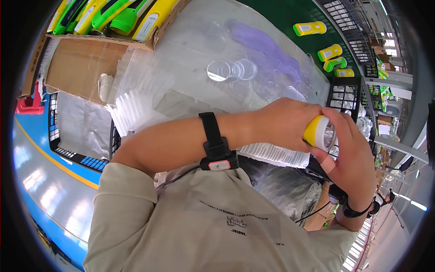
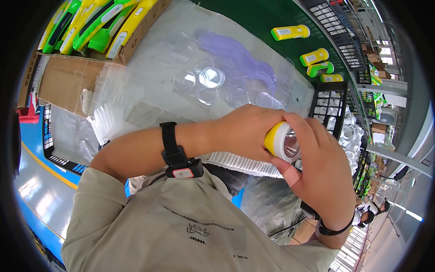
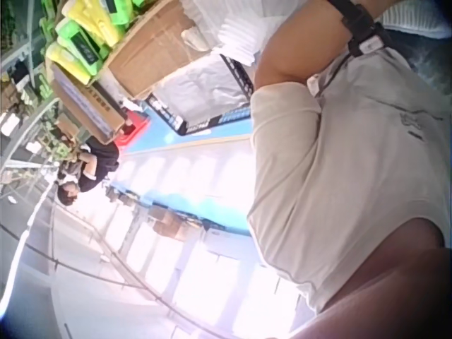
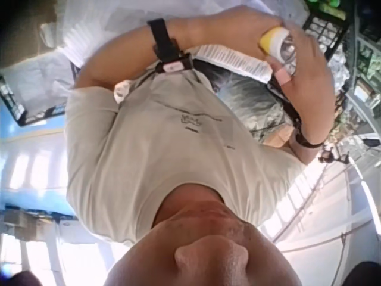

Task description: Assembling, inspecting, and packaging handheld flashlights on a production line in a factory.

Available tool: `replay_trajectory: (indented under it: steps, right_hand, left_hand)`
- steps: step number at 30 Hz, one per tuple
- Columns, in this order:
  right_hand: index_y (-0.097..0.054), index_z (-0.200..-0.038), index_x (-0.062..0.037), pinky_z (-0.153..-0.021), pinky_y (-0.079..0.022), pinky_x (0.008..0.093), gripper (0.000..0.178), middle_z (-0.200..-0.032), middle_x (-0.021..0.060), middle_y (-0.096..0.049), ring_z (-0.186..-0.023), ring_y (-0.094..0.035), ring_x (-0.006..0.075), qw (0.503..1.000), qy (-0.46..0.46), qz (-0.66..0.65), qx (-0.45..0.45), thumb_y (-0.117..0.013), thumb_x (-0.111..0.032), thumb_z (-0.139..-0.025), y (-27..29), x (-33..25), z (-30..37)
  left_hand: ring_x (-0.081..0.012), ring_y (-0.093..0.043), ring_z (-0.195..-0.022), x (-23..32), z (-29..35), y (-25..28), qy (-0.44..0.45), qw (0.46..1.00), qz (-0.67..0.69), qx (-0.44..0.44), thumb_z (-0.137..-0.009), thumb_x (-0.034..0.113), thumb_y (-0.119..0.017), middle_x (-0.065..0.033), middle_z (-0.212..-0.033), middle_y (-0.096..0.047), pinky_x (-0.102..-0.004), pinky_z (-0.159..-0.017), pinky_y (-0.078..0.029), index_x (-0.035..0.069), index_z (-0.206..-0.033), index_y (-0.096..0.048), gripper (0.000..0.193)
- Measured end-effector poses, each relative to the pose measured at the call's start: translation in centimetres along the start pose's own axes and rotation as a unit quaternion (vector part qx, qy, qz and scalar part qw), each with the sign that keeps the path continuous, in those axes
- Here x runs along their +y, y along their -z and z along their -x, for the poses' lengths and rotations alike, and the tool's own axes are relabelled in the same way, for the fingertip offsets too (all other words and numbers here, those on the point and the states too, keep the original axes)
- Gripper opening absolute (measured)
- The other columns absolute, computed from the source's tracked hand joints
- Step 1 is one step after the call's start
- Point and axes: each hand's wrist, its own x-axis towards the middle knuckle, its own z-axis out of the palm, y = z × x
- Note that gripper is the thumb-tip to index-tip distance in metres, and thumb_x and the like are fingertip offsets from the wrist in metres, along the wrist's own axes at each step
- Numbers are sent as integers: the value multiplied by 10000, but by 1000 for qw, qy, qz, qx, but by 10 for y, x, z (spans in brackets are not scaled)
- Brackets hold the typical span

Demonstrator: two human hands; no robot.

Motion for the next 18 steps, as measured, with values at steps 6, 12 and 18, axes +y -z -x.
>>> replay_trajectory:
  steps: [6, 12, 18]
  right_hand:
    - [-554, -1144, -81, -845, -438, 442, 611, -1104, 153, -567, -1050, -540, 321, 999, -31, 3, 34, -639, -526, -732, -3, -6, -8]
    - [-584, -1181, -243, -1055, -228, 550, 468, -1246, 21, -517, -1255, -393, 257, 917, 367, 120, 103, -485, -529, -825, -29, 30, -16]
    - [-457, -1296, -81, -1068, -217, 442, 509, -1346, 136, -407, -1293, -339, 279, 922, 103, -238, 288, -366, -419, -926, -86, 48, -9]
  left_hand:
    - [-334, -613, -810, -1, 0, 4, 6, 1000, 5, -9, -598, 284, -791, -109, -893, -630, -400, -682, -495, 87, -1030, -535, 539]
    - [-336, -618, -785, -17, -1, 3, -78, 994, 43, -60, -611, 252, -731, -129, -862, -635, -416, -673, -492, 76, -1015, -535, 482]
    - [-322, -628, -759, 5, -13, -12, -50, 993, -88, -67, -653, 218, -697, -126, -856, -637, -415, -629, -497, 58, -1002, -511, 427]
